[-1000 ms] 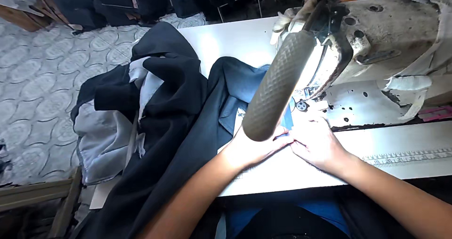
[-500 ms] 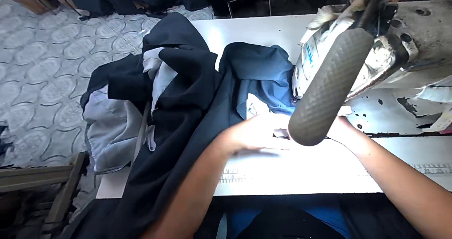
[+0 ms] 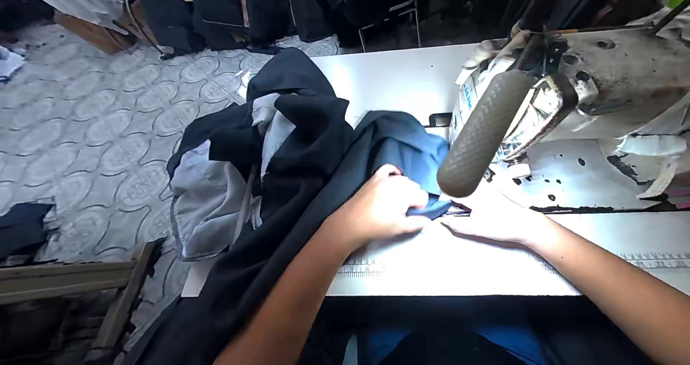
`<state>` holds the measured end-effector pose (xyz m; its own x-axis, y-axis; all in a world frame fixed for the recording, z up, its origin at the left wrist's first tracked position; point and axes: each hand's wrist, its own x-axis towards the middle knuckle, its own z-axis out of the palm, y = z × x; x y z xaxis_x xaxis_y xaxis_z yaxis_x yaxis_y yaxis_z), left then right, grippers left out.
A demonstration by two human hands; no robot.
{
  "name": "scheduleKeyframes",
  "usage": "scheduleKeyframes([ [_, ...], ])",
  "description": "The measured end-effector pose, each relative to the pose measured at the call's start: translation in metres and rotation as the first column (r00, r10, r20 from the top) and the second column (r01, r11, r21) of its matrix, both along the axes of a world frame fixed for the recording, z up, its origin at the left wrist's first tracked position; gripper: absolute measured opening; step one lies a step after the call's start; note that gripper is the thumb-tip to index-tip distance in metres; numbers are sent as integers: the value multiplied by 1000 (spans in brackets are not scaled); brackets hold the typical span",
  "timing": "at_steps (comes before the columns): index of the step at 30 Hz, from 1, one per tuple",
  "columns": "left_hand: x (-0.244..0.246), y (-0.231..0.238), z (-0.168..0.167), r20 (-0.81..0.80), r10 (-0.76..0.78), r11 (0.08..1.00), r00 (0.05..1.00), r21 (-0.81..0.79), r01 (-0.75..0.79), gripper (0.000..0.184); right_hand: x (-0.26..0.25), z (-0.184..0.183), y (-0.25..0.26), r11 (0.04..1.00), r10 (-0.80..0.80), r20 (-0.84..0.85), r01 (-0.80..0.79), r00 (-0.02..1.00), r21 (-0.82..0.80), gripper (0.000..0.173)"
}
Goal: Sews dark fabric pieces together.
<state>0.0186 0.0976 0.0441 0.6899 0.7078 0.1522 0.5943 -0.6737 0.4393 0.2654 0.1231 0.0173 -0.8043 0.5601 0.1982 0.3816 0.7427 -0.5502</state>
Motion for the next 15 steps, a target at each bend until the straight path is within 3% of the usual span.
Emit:
scheduleKeyframes([
  [2, -3, -27, 3, 32, 84, 996, 996, 34, -85, 26, -8, 5, -2, 999, 16, -74, -18, 997, -31, 29],
  [4, -1, -41, -4, 46, 220, 960, 974, 168, -224, 23, -16, 5, 0, 1000, 22, -118, -24, 993, -13, 26],
  [7, 3, -47, -22, 118, 324, 813, 939, 472, -340, 16, -23, 2, 5, 999, 36, -94, -33, 995, 36, 26],
  [9, 7, -52, -28, 138, 321, 747, 937, 572, -340, 13, -25, -2, 8, 997, 54, -116, -47, 992, 65, 26],
  [11, 11, -56, -27, 78, 328, 820, 941, 471, -325, 13, -25, -7, 10, 995, 69, -143, -59, 987, 77, 27],
  [13, 11, -56, -20, -43, 377, 897, 925, 265, -353, 20, -24, -8, 10, 996, 85, -131, -79, 988, 50, 30],
  [15, 9, -54, -14, -83, 412, 906, 908, 143, -398, 26, -24, -8, 9, 996, 89, -124, -85, 988, 38, 30],
])
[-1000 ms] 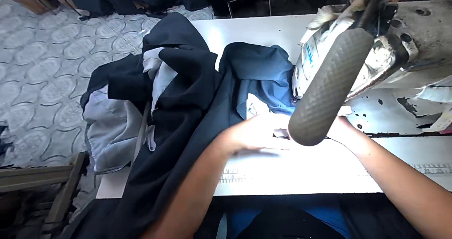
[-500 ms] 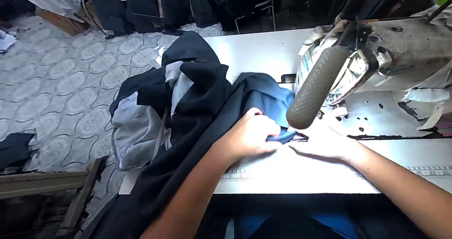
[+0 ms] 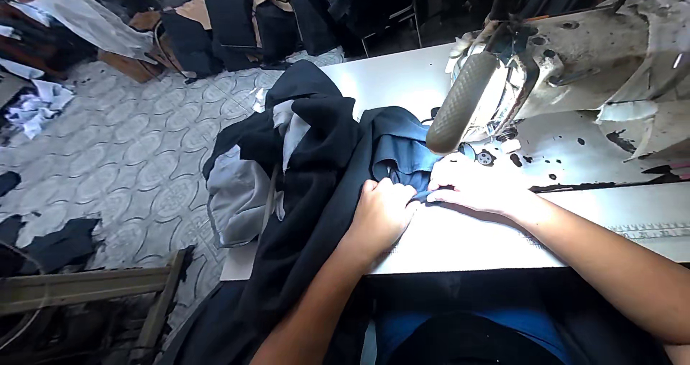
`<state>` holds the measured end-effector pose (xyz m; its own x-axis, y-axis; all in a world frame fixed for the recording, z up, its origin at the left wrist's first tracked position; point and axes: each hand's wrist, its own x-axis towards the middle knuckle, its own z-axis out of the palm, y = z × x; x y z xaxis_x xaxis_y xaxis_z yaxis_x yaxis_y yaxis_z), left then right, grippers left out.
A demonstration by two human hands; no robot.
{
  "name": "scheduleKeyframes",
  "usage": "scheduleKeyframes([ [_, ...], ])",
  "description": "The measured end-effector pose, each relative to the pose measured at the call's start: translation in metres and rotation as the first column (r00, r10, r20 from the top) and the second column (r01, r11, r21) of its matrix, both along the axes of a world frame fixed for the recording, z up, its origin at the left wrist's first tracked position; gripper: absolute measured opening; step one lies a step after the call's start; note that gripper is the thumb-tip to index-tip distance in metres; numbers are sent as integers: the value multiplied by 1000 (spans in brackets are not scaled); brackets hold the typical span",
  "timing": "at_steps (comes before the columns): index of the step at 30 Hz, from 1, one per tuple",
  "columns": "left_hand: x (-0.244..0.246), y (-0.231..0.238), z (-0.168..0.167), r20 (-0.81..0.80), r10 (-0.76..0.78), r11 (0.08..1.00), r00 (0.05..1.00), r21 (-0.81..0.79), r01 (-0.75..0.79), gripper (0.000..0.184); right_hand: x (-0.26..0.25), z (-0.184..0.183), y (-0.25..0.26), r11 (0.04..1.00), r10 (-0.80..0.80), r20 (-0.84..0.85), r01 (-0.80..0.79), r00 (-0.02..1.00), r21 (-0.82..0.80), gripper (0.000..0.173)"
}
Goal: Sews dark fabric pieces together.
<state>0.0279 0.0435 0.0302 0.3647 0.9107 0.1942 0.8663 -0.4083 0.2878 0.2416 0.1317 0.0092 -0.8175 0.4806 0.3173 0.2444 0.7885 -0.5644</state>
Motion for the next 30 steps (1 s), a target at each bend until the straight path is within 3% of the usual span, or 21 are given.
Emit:
scheduleKeyframes([
  [4, 1, -1, -3, 184, 41, 993, 982, 105, -61, 28, -1, 1, -9, 989, -90, -31, 93, 995, 114, 32],
  [6, 1, 0, -1, 404, 61, 997, 913, -68, -36, 28, -1, -9, -16, 935, -141, -112, 169, 984, 312, 30],
  [8, 1, 5, 4, 658, 133, 936, 741, -330, 125, 23, 2, -16, -24, 857, -161, -227, 250, 960, 450, 24],
  [9, 6, 6, 3, 708, 142, 915, 691, -360, 181, 23, 5, -18, -30, 831, -170, -272, 286, 947, 477, 24],
  [11, 24, 2, 2, 643, 3, 982, 766, -147, 119, 27, 15, -19, -43, 817, -214, -312, 344, 926, 463, 26],
  [12, 34, 3, 1, 529, -97, 995, 843, 33, 94, 28, 20, -19, -50, 828, -253, -314, 373, 915, 419, 29],
  [14, 50, 13, -1, 244, -277, 937, 929, 282, 206, 34, 32, -22, -68, 851, -352, -300, 437, 886, 291, 29],
  [16, 59, 29, -1, 27, -297, 929, 954, 238, 283, 41, 41, -27, -84, 844, -463, -228, 504, 857, 182, 26],
  [18, 59, 47, 0, -80, -148, 988, 986, 33, 151, 43, 48, -30, -96, 816, -541, -121, 554, 833, 163, 29],
  [20, 57, 58, -3, -168, -68, 998, 983, -21, 65, 31, 51, -33, -100, 781, -565, -77, 562, 822, 271, 31],
  [22, 52, 55, -18, -135, -182, 972, 974, 122, 199, 20, 50, -33, -101, 767, -557, -65, 543, 828, 341, 31],
  [24, 47, 45, -27, -67, -374, 911, 925, 162, 380, 29, 49, -32, -101, 766, -542, -64, 524, 838, 373, 29],
  [30, 34, 29, -25, 59, -371, 927, 927, 80, 366, 40, 50, -27, -94, 756, -534, -47, 502, 844, 420, 29],
])
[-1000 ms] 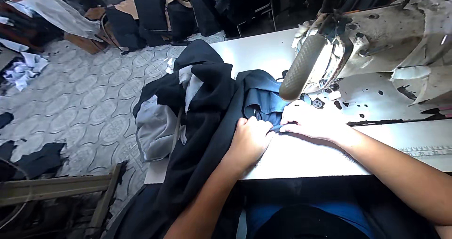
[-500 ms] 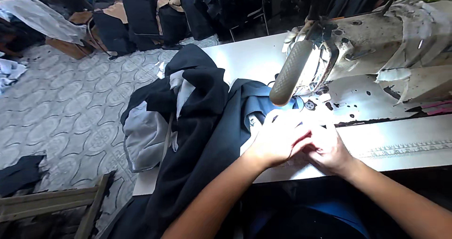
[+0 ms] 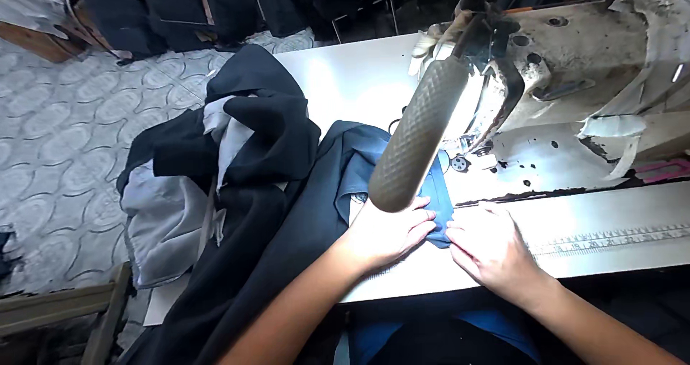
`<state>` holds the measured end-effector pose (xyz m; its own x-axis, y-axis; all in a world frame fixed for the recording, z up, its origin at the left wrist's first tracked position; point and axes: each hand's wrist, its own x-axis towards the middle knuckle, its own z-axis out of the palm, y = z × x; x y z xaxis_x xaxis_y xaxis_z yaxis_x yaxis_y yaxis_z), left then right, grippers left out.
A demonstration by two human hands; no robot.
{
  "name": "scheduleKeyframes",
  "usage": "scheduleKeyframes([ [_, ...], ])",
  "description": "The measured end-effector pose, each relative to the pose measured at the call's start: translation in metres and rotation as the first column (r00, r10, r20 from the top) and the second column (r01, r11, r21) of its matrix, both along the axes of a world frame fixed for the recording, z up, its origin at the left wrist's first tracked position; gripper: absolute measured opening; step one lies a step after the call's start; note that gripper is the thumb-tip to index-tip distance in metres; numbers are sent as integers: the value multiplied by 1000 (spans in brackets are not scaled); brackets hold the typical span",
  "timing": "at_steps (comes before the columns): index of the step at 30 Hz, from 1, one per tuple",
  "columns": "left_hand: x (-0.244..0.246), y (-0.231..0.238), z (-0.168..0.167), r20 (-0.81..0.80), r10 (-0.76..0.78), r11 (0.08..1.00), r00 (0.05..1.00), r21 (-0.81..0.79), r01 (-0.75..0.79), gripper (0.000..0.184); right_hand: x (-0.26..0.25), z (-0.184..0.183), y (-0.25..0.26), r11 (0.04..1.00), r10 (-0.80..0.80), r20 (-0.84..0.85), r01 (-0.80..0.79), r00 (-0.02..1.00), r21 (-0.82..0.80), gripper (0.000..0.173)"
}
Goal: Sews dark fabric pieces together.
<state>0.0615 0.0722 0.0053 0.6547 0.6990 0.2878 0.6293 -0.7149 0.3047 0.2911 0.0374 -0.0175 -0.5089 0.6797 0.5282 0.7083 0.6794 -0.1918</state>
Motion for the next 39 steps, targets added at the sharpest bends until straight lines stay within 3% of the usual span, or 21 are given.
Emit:
scheduleKeyframes([
  [4, -3, 14, -2, 13, 26, 997, 1000, -77, -25, 40, -2, 8, 16, 998, 10, 56, -6, 998, -66, 31],
  [9, -7, 38, -6, -48, 54, 998, 997, -13, -54, 37, -5, 18, 48, 982, 79, 118, -57, 990, -179, 31],
  [14, 0, 56, -1, -74, 119, 992, 990, 51, -115, 34, -11, 36, 72, 965, 99, 101, -71, 990, -252, 17],
  [17, 5, 57, -2, -77, 175, 984, 982, -24, -178, 36, -5, 17, 91, 946, 115, 56, -92, 992, -311, 15],
  [19, 0, 56, -5, 47, 140, 986, 989, -101, -135, 33, -1, 3, 98, 919, 98, -78, -120, 992, -376, 17],
  [21, -12, 50, 12, 212, 29, 964, 977, -264, 28, 21, -1, 6, 97, 869, 13, -219, -120, 976, -480, 16],
  [22, -19, 50, 19, 259, -52, 928, 964, -344, 142, 17, 0, 9, 97, 832, -38, -255, -111, 966, -543, 15],
  [23, -24, 52, 23, 239, -65, 895, 969, -415, 162, 18, 0, 13, 98, 791, -104, -262, -80, 960, -607, 14],
  [25, -26, 60, 19, 1, 157, 879, 988, -457, -139, 27, -1, 19, 101, 713, -215, -244, -19, 946, -701, 13],
  [27, -15, 74, 7, -135, 410, 809, 902, -404, -428, 50, -5, 19, 99, 709, -237, -299, -45, 924, -704, 9],
  [29, -2, 80, 10, -171, 477, 740, 862, -450, -499, 48, -8, 20, 97, 724, -208, -352, -98, 913, -683, 7],
  [32, -8, 89, -1, 4, 243, 915, 970, -334, -227, 28, -7, 23, 97, 722, -227, -294, -43, 929, -691, 12],
  [34, -25, 87, 7, 123, 110, 961, 986, -268, -74, 21, -8, 30, 95, 702, -254, -230, 16, 939, -712, 17],
  [37, -44, 46, 50, 102, -10, 925, 995, -378, 48, 38, -10, 30, 92, 815, -54, -171, -55, 984, -577, 19],
  [39, -24, 11, 63, 7, -117, 967, 993, -226, 115, 51, -10, 22, 89, 927, 150, -89, -172, 985, -334, 22],
])
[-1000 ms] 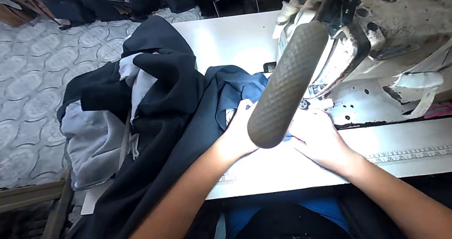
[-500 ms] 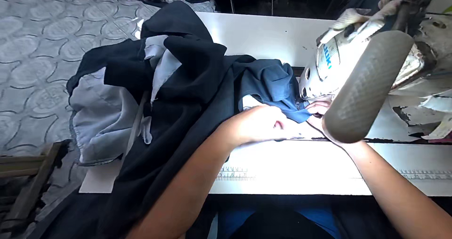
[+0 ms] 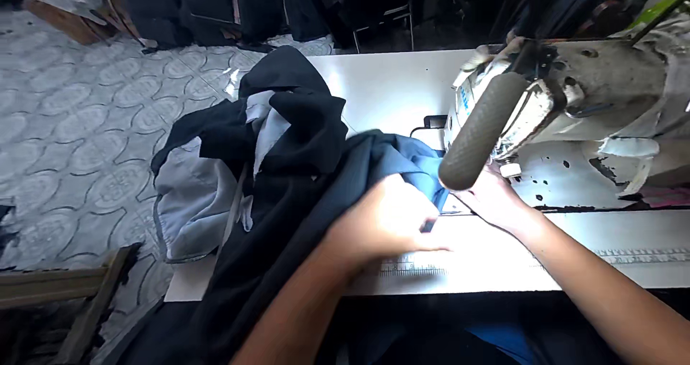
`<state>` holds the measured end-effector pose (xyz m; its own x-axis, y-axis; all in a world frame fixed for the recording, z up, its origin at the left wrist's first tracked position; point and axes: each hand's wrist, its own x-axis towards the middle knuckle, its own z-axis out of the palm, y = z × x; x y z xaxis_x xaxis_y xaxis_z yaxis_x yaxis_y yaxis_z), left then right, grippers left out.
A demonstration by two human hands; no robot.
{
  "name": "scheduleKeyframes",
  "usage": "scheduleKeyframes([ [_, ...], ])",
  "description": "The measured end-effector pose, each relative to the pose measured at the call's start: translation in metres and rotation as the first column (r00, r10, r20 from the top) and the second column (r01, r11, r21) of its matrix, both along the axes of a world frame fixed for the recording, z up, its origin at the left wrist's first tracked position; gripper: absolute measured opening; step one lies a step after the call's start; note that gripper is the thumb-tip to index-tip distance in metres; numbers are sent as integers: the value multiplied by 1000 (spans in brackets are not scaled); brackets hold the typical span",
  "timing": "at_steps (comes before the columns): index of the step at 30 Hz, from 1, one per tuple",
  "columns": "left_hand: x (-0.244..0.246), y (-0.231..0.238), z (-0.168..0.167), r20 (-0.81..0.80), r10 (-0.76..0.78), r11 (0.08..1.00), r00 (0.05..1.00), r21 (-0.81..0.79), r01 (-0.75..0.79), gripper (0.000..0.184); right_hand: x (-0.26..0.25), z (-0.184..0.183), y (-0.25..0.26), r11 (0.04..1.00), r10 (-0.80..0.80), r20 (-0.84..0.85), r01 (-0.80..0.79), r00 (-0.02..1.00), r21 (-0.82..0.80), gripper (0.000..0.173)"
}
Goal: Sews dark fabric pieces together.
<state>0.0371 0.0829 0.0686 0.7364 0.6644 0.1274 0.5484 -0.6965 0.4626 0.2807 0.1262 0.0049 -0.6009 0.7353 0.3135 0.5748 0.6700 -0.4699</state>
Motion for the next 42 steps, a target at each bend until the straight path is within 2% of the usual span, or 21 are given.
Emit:
scheduleKeyframes([
  [2, 21, -19, -4, -45, -16, 989, 999, 146, 22, 57, 2, -4, -15, 972, 127, -33, -117, 991, 205, 28],
  [4, 33, -18, -15, 86, -17, 943, 996, 334, -12, 51, 4, -8, -34, 928, 194, -115, -145, 974, 342, 34],
  [6, 43, -14, -24, 210, -68, 915, 975, 403, -23, 48, 3, -15, -61, 925, 132, -139, -72, 981, 372, 36],
  [7, 47, -10, -26, 207, -70, 922, 976, 388, -17, 48, 2, -20, -74, 938, 63, -145, -9, 987, 347, 33],
  [9, 50, 2, -32, 65, 104, 940, 992, 320, -120, 49, 2, -28, -93, 967, -71, -137, 102, 988, 235, 29],
  [11, 45, 16, -39, -160, 383, 917, 910, 189, -352, 45, 2, -31, -105, 962, -195, -107, 212, 975, 171, 27],
  [12, 43, 20, -38, -272, 463, 887, 844, 130, -444, 40, 2, -30, -108, 956, -233, -98, 247, 967, 157, 26],
  [13, 42, 19, -42, -284, 487, 873, 826, 170, -456, 31, 1, -29, -111, 952, -254, -96, 266, 962, 151, 25],
  [14, 40, 14, -50, -199, 448, 879, 872, 273, -390, 27, 0, -29, -114, 948, -267, -99, 280, 959, 154, 24],
  [16, 38, -3, -59, -44, 195, 920, 980, 354, -167, 25, -1, -29, -117, 943, -276, -110, 291, 955, 158, 24],
  [17, 36, -10, -63, -10, 77, 933, 997, 354, -68, 26, 0, -28, -117, 943, -277, -110, 292, 955, 160, 24],
  [19, 30, -16, -66, 16, 4, 952, 1000, 306, -9, 35, 1, -26, -114, 940, -277, -100, 291, 956, 177, 23],
  [22, 25, -12, -62, 28, 44, 974, 999, 221, -49, 39, 0, -22, -102, 942, -260, -47, 263, 965, 210, 23],
  [25, 25, 0, -56, 13, 88, 985, 996, 148, -89, 38, -1, -14, -85, 962, -223, -4, 221, 975, 161, 24],
  [29, 19, 22, -66, -10, 112, 981, 994, 161, -109, 38, -3, -2, -57, 986, -160, 58, 157, 985, 53, 24],
  [33, 19, 43, -68, -32, 108, 974, 994, 202, -99, 37, -5, 7, -29, 991, -127, 99, 123, 987, 47, 21],
  [37, 26, 51, -59, -108, 153, 978, 982, 162, -134, 37, -9, 23, -14, 976, -162, 202, 187, 966, -112, 21],
  [40, 25, 58, -63, -147, 226, 965, 963, 167, -201, 33, -4, 5, -6, 957, -212, 56, 219, 976, -190, 19],
  [42, 22, 62, -43, -265, 317, 948, 911, 83, -306, 43, 0, -10, -2, 963, -191, 14, 190, 982, -189, 17],
])
